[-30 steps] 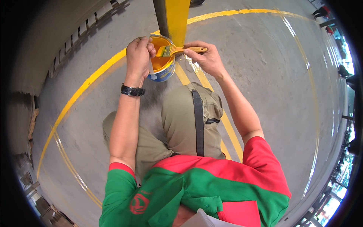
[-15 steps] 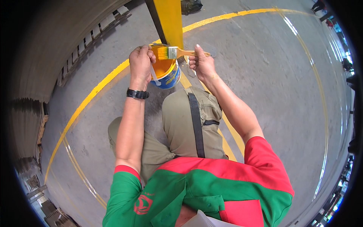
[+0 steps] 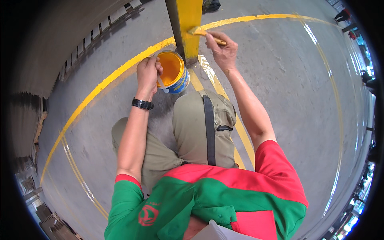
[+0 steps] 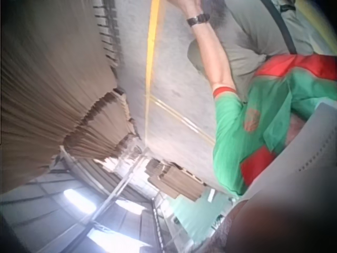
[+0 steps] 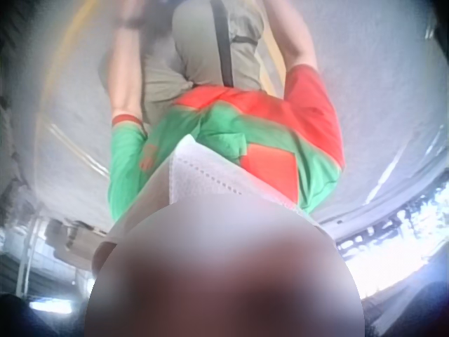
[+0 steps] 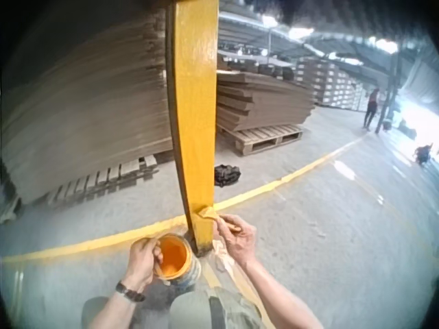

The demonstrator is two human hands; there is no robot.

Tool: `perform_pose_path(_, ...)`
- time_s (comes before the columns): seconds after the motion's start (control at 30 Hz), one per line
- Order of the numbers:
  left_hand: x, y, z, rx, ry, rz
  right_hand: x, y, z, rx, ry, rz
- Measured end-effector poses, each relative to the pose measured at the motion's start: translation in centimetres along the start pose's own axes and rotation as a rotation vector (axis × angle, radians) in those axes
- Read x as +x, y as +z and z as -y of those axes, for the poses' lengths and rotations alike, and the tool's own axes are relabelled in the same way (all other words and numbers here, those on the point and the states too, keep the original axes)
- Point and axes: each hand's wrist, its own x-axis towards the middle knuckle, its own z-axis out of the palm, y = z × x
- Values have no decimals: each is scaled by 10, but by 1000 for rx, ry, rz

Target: The person kneels and paints a vertical metal pillar yellow using a paintbrush and a small paint can. They repeatedly dip the brush into the paint and apply it to the pillar surface, then walk to retrieve a thin wooden board and use it as a shield while continuing to paint.

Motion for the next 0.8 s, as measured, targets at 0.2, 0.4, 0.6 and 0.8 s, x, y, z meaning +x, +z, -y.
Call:
perform_pose_path(0.2,-6,-23,19,66,-17,-22,0,-9,9,162,-221,-130)
perform_pose_path(0.4,-16,-42,34,75,-71,-72,-64,-3,-74,-130,44,-112)
perform_pose_path(0.6,-32,-52,49,51,-92,-145,-103,-6,-151,-280,41,51)
perform_pose_path(0.8,-38,-51,58,69,-135,-189,-75,-5,-126,-361,56,89)
